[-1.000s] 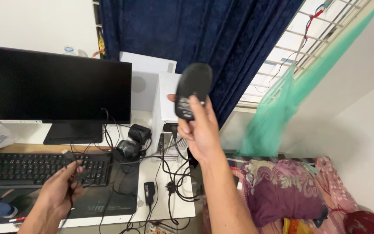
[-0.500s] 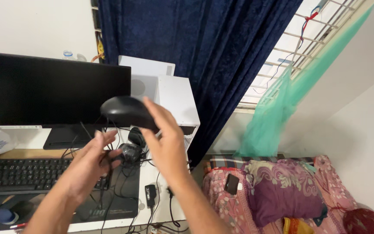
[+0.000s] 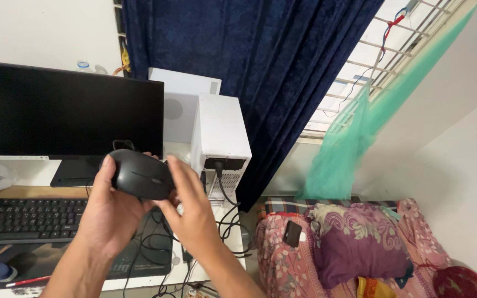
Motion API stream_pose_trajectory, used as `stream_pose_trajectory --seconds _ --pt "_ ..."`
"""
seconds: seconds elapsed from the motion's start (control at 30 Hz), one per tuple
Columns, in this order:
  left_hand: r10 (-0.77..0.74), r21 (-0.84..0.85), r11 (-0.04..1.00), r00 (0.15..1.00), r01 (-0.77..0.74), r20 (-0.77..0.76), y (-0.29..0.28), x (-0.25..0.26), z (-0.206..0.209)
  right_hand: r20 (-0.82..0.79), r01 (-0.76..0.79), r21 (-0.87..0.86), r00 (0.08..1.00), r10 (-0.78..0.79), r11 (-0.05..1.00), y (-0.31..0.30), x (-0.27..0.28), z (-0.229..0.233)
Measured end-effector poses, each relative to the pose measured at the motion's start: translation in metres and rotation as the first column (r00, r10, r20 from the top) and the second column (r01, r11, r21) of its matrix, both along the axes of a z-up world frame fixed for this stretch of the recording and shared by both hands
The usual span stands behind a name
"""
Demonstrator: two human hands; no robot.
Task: The person takes a keyboard out of a bag, places it on a desk, and positions a monitor. They then plug USB and other cables into the back of a desktop tower, handle a mouse and its USB dongle, and arrange a pair of speakers on the desk.
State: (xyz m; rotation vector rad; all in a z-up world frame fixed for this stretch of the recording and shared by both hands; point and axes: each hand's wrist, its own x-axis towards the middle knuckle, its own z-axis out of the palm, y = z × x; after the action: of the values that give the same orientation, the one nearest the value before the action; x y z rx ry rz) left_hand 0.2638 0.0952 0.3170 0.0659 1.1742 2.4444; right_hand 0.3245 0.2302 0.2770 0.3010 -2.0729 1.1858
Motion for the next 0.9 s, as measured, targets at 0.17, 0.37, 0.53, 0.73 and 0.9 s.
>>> stream_pose_trajectory --seconds 0.17,0.37,0.53,0.73,0.9 --pt "-0.009 -0.014 1.0 1.0 0.009 -0.01 -0.004 -0.006 -0.01 0.244 -0.207 -0.495 0.899 0.363 0.844 0.038 -0.01 -0.032" --pt "-0.078 -0.006 0.997 0.997 0.078 0.001 -0.001 -0.004 -0.014 0.218 -0.136 -0.471 0.94 0.264 0.872 0.058 -0.01 -0.048" --pt "-0.101 0.035 0.994 0.995 0.102 -0.012 0.003 -0.004 -0.015 0.187 -0.126 -0.528 0.947 0.26 0.84 0.058 -0.014 -0.038" --pt "-0.171 -0.021 0.985 0.982 0.173 0.08 -0.004 -0.016 -0.014 0.201 -0.079 -0.427 0.963 0.18 0.901 0.047 -0.024 -0.008" --pt "-0.242 -0.323 0.905 0.96 0.277 0.143 -0.018 -0.031 -0.021 0.183 -0.12 -0.424 0.96 0.214 0.898 0.035 -0.044 0.024"
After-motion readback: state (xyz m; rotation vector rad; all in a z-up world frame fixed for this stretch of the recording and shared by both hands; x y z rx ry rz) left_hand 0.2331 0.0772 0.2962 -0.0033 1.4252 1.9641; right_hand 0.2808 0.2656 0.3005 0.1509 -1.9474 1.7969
